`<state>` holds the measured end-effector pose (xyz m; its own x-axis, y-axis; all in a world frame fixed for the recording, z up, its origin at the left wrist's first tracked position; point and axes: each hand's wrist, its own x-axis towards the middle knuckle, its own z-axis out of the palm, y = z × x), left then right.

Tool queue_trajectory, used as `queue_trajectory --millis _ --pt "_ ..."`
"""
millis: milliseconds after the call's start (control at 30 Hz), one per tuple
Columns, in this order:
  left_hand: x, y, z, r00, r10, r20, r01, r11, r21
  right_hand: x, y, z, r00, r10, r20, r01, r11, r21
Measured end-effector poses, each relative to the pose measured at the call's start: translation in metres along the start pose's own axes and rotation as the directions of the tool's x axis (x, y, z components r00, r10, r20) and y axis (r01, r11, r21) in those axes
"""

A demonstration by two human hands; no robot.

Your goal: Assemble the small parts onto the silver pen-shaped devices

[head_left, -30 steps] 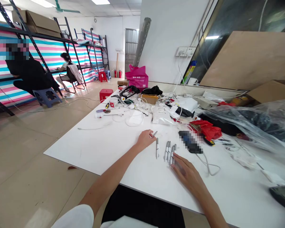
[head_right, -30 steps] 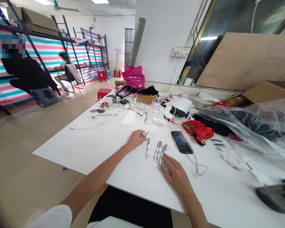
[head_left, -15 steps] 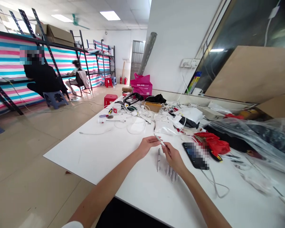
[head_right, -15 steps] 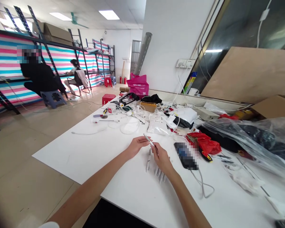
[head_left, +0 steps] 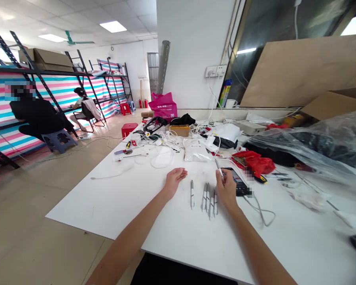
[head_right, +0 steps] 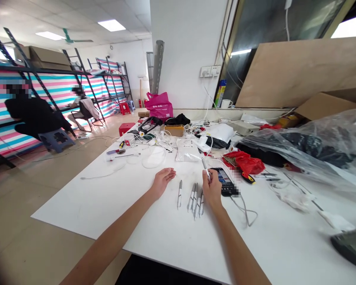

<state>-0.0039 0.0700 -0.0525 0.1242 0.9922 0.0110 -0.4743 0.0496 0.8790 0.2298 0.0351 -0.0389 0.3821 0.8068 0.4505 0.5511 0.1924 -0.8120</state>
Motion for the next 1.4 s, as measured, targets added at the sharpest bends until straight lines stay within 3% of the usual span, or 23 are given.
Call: queue_trajectory --millis 100,233,333,467,567,700,833,900,1067,1233,1400 --pt "-0.003 0.005 0.002 1.0 0.014 0.025 -0.015 1.0 0.022 -0.003 -0.004 0.001 0.999 -0.003 0.044 0.002 1.0 0.02" --pt "-0.01 0.014 0.009 0.993 0.074 0.096 -0.082 0.994 0.077 -0.009 -0.012 0.001 0.98 -0.044 0.192 0.033 0.998 0.057" --pt "-0.016 0.019 0.015 0.975 0.088 0.204 -0.101 0.993 0.055 -0.016 -0.022 0.005 0.931 -0.092 0.353 0.063 0.994 0.094" --pt "-0.022 0.021 0.024 0.938 0.042 0.343 -0.022 0.998 -0.062 -0.026 -0.033 0.012 0.84 -0.148 0.522 0.1 0.988 0.119" --pt "-0.024 0.019 0.026 0.933 0.031 0.357 -0.001 0.996 -0.085 -0.03 -0.034 0.017 0.792 -0.173 0.586 0.146 0.985 0.093" --pt "-0.019 0.011 0.024 0.985 0.067 0.162 -0.075 0.996 0.046 -0.031 -0.029 0.022 0.783 -0.191 0.592 0.195 0.979 0.058" --pt "-0.014 0.004 0.022 0.997 0.079 0.016 -0.08 0.978 0.193 -0.032 -0.024 0.024 0.789 -0.199 0.582 0.236 0.972 0.012" --pt "-0.014 0.003 0.022 0.997 0.069 0.033 -0.074 0.977 0.201 -0.032 -0.025 0.023 0.798 -0.2 0.569 0.247 0.969 -0.005" --pt "-0.013 0.006 0.016 0.974 0.073 0.214 -0.091 0.993 0.075 -0.029 -0.029 0.018 0.825 -0.192 0.532 0.244 0.969 -0.028" --pt "-0.01 0.009 0.013 0.989 0.082 0.124 -0.103 0.979 0.173 -0.029 -0.028 0.016 0.811 -0.211 0.545 0.274 0.961 -0.036" --pt "-0.012 0.013 0.014 0.97 0.06 0.236 -0.081 0.993 0.081 -0.027 -0.026 0.015 0.814 -0.231 0.532 0.301 0.953 -0.047"
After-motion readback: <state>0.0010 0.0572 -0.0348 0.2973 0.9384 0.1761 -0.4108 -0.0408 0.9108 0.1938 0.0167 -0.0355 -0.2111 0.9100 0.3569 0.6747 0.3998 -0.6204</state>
